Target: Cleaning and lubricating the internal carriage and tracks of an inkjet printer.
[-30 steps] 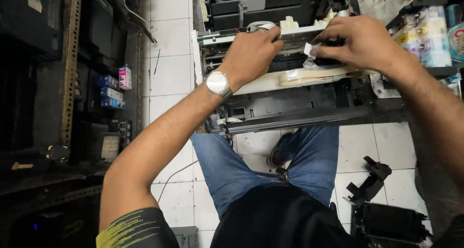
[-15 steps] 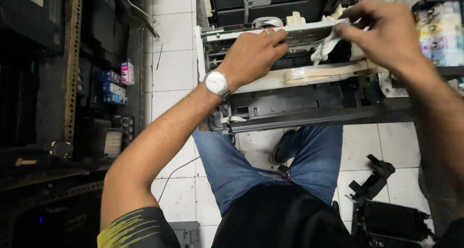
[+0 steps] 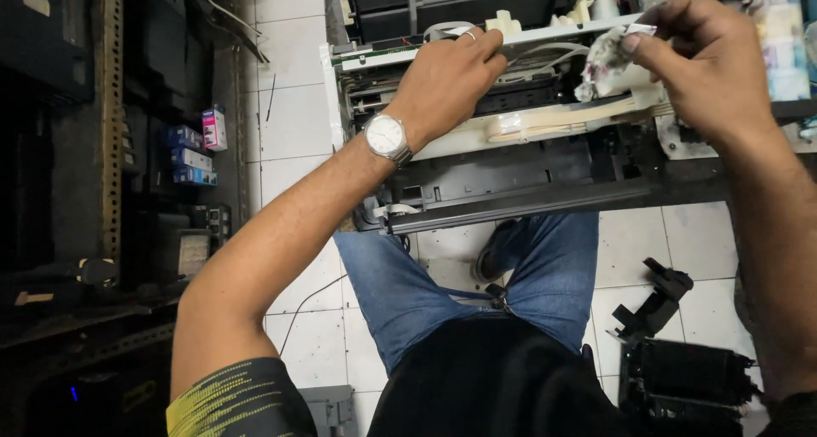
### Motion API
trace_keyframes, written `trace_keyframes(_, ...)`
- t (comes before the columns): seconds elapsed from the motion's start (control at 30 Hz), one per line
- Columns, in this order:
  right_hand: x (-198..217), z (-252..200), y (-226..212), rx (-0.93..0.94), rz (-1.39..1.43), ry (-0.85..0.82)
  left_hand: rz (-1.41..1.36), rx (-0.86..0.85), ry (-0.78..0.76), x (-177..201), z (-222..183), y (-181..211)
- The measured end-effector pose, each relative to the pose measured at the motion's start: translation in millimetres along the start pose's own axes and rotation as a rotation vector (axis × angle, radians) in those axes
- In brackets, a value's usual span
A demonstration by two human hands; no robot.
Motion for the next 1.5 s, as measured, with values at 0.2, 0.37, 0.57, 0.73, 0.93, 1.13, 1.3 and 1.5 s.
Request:
trace_keyframes(0.2, -16, 6, -16, 0.193, -0.192, -0.008, -0.080, 0.112, -0.142, -10, -1, -4)
trace_keyframes(0.37, -40, 16, -34, 0.334, -0.360, -0.024, -0.068, 0.102, -0.061, 2, 5, -3)
trace_keyframes(0.57, -72, 26, -42, 0.340, -0.406, -0.086, -0.082, 0.088, -0.048, 0, 4, -2)
trace_keyframes(0.73, -84, 32, -54, 0.243, -0.437, -0.103, -0.123, 0.129, -0.077, 0, 1, -4)
trace_keyframes(0.93, -94, 37, -66, 0.050, -0.344, -0.262, -0.260, 0.221, -0.058, 6, -1, -8)
trace_keyframes(1.13, -96, 40, -81, -0.193, -0.311, -0.467, -0.377, 0.431, -0.149, 0, -6, -15)
trace_keyframes(1.3, -97, 47, -79, 0.119, -0.388, -0.471, -0.551, 0.491, -0.135, 11, -2, -16)
trace_keyframes(1.5, -85, 58, -70, 0.178, -0.275, -0.344, -0.588, 0.511, -0.095, 17, -2, -16)
Point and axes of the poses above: each hand's wrist, its own z-axis towards the middle knuckle, its own x-axis out of the back of the hand, y = z × x, the point moved 4 cm from there along z, towards the middle knuckle, and after that the axes turned 15 degrees about y, right-handed, at the moved point
